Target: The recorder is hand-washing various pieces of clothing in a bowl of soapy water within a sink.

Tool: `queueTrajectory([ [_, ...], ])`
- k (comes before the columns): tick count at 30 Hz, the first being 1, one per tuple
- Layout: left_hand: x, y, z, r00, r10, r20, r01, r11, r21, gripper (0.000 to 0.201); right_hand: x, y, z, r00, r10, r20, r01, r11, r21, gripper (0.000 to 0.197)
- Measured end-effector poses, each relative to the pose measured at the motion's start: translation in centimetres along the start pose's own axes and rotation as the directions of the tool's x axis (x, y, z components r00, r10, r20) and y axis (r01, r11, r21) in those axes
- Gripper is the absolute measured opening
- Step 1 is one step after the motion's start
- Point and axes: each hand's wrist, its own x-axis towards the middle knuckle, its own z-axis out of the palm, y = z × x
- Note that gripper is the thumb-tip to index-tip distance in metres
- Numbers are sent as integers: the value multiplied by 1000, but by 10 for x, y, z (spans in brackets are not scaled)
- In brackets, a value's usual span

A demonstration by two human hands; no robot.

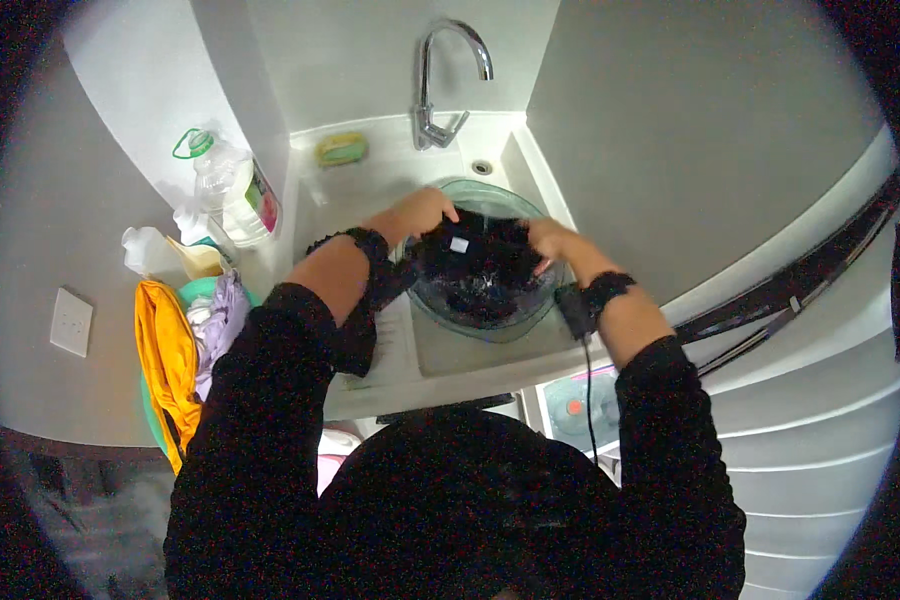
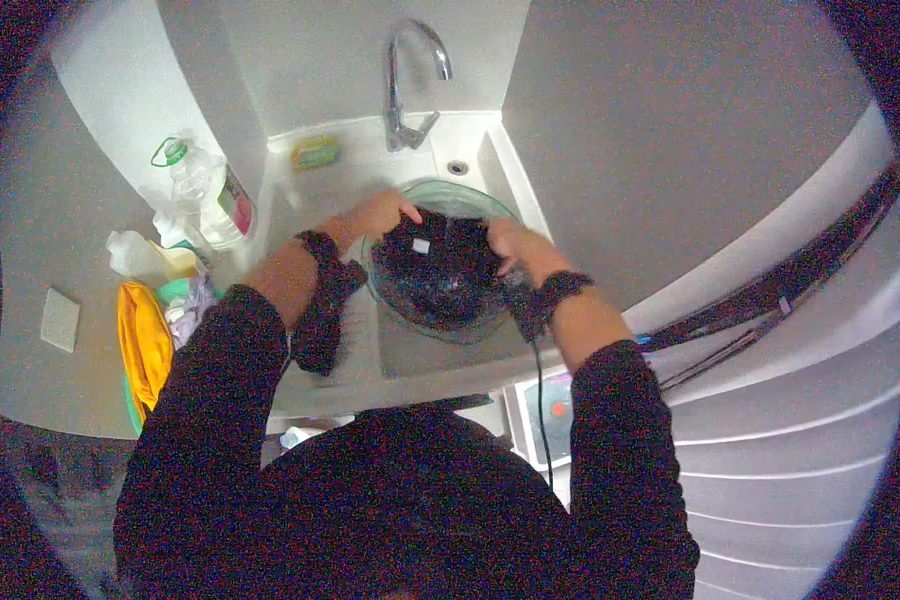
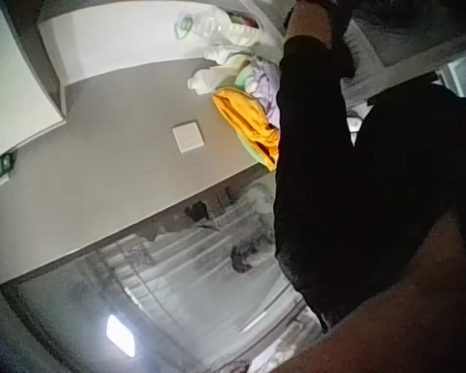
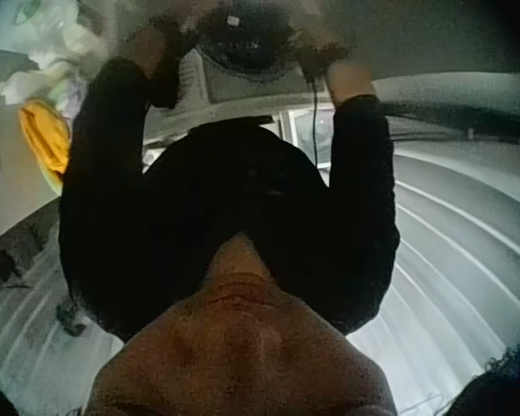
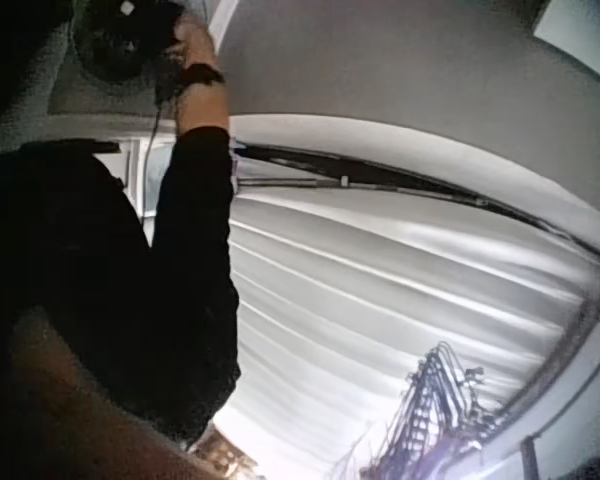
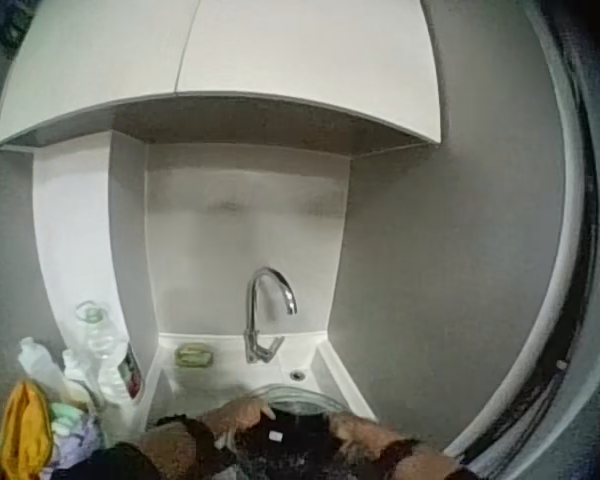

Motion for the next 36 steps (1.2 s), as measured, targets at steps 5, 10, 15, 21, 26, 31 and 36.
queueTrajectory([
  [5, -7, 32, -72, 909, 297, -292, -301, 953, 34, 22, -40, -53, -68, 980, 0, -199, 48, 971, 234, 55],
  [10, -9, 69, -125, 834, 420, -358, -303, 891, 339, 23, -49, -73, -122, 835, -342, -431, 144, 892, -429, 53],
  [15, -17, 114, -191, 786, 453, -420, -280, 868, 411, 23, -101, -136, -172, 707, -293, -643, -41, 891, -451, 38],
  [21, -8, 172, -268, 687, 470, -554, -167, 844, 509, 24, -143, -165, -244, 397, -446, -802, -188, 816, -547, 19],
  [26, -20, 214, -335, 486, 593, -642, -196, 790, 581, 22, -181, -184, -300, 124, -580, -805, -290, 755, -589, 20],
  [31, -79, 277, -316, 491, 356, -795, -273, 930, 248, 23, -229, -223, -281, -72, -492, -868, -88, 870, -485, 18],
  [36, -52, 241, -280, 588, 374, -718, -240, 928, 287, 20, -187, -182, -258, 116, -366, -923, -275, 881, -384, 22],
])
